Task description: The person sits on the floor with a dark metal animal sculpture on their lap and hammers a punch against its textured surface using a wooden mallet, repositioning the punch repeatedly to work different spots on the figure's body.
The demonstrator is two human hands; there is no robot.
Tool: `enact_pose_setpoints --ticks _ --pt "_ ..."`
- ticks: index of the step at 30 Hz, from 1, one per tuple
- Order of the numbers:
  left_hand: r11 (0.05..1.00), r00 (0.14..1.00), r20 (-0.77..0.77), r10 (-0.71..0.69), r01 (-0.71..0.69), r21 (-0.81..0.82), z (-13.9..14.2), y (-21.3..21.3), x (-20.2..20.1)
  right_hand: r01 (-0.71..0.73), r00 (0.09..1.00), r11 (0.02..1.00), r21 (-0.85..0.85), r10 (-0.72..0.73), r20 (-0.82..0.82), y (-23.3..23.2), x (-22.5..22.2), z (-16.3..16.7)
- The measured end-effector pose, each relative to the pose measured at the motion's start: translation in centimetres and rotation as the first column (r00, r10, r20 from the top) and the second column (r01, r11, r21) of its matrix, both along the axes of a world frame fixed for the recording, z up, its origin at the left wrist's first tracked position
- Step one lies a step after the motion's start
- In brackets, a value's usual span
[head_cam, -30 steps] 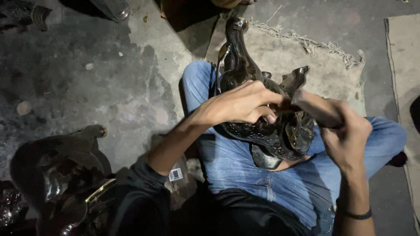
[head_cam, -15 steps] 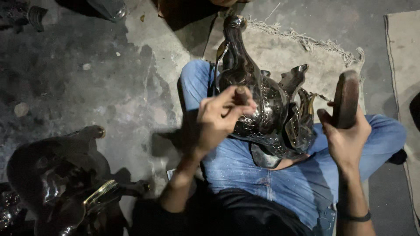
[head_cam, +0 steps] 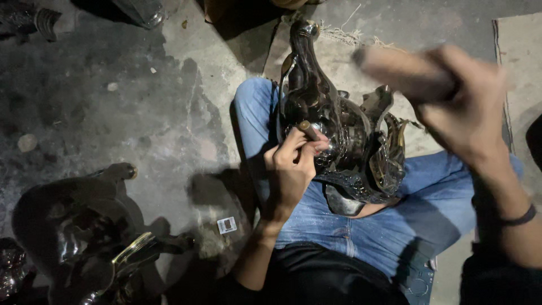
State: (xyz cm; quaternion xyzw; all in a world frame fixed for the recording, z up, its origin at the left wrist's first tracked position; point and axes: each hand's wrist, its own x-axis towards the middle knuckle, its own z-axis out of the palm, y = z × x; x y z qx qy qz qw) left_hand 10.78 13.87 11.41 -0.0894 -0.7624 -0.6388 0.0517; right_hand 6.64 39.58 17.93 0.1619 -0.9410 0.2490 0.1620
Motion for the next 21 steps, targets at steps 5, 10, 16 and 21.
enact_pose_setpoints --ticks 5,10,16,21 --pt "0.977 0.986 -0.151 0.065 -0.094 -0.191 -0.1 0.1 0.6 -0.186 0.979 0.974 0.133 0.195 -0.056 -2.6 -1.6 2.3" --pt "0.974 0.984 -0.118 0.132 -0.151 -0.171 -1.0 0.7 1.1 -0.197 0.955 0.711 0.675 0.296 -0.034 -4.4 -2.8 3.2" --pt "0.986 0.985 0.046 0.166 -0.167 0.015 -1.4 1.3 2.1 -0.21 0.947 0.541 0.814 0.319 0.033 -6.7 -3.8 5.6" --pt "0.981 0.951 0.252 0.181 -0.194 0.028 -0.5 1.2 3.0 -0.275 0.952 0.337 0.9 0.225 0.206 -7.7 -2.8 7.6"
